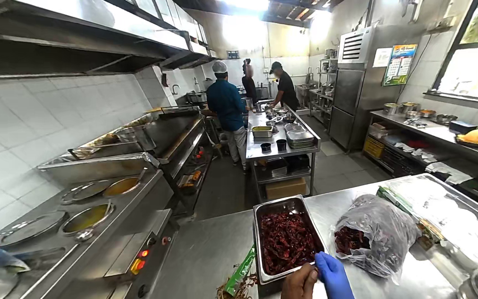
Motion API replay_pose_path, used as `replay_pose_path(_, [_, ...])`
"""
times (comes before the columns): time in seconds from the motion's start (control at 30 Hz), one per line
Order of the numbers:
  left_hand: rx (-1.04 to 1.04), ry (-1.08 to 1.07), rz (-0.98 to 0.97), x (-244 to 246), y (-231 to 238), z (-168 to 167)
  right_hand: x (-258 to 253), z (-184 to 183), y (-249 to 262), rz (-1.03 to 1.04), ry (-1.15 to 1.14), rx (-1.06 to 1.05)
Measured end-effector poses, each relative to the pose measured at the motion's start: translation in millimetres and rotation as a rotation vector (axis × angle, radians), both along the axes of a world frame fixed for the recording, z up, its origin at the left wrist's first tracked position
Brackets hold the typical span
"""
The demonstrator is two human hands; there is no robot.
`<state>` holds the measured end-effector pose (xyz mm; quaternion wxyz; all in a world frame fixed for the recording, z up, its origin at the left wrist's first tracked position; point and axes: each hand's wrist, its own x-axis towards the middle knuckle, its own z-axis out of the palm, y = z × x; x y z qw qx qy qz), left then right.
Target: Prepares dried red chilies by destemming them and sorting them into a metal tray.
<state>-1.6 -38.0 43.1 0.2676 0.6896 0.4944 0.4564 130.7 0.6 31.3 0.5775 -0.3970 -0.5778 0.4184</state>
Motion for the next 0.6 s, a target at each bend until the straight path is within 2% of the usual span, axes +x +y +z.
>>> replay_pose_path(0.07, [0.092, -0.103, -0.139, -7, 6, -3, 1, 11, -6, 0.214, 0.404, -0.257])
replay_pose_path(0.13, [0.266, 0.087, -0.023, -2, 4, -2, -1, 11, -8, 0.267, 0.519, -0.287])
replay_pose_path(0.17, [0.345, 0.207, 0.051, 0, 3, -1, -2, 12, -10, 0.201, 0.422, -0.234])
replay_pose_path(0.2, [0.411, 0.297, 0.106, 2, 3, 2, -2, 13, -10, 0.078, 0.218, -0.136])
replay_pose_path(0.27, [0.512, 0.338, 0.156, 5, -4, 21, 0, -3, -2, -0.177, -0.163, 0.013])
replay_pose_path(0.3, [0.554, 0.305, 0.177, 9, -9, 38, 3, -18, 5, -0.216, -0.172, -0.067])
replay_pose_path(0.33, [0.569, 0.263, 0.194, 9, -14, 54, 7, -35, 9, -0.202, -0.061, -0.21])
replay_pose_path(0.4, [0.487, 0.195, 0.249, 2, -2, 63, 14, -53, 15, -0.145, 0.177, -0.382])
replay_pose_path(0.47, [0.269, 0.239, 0.283, -18, 32, 38, 19, -51, 11, -0.036, 0.195, -0.409])
replay_pose_path(0.53, [0.03, 0.373, 0.277, -39, 61, 5, 19, -57, 1, 0.121, -0.061, -0.388])
replay_pose_path(0.6, [-0.128, 0.502, 0.235, -54, 83, -18, 17, -74, -9, 0.33, -0.512, -0.38])
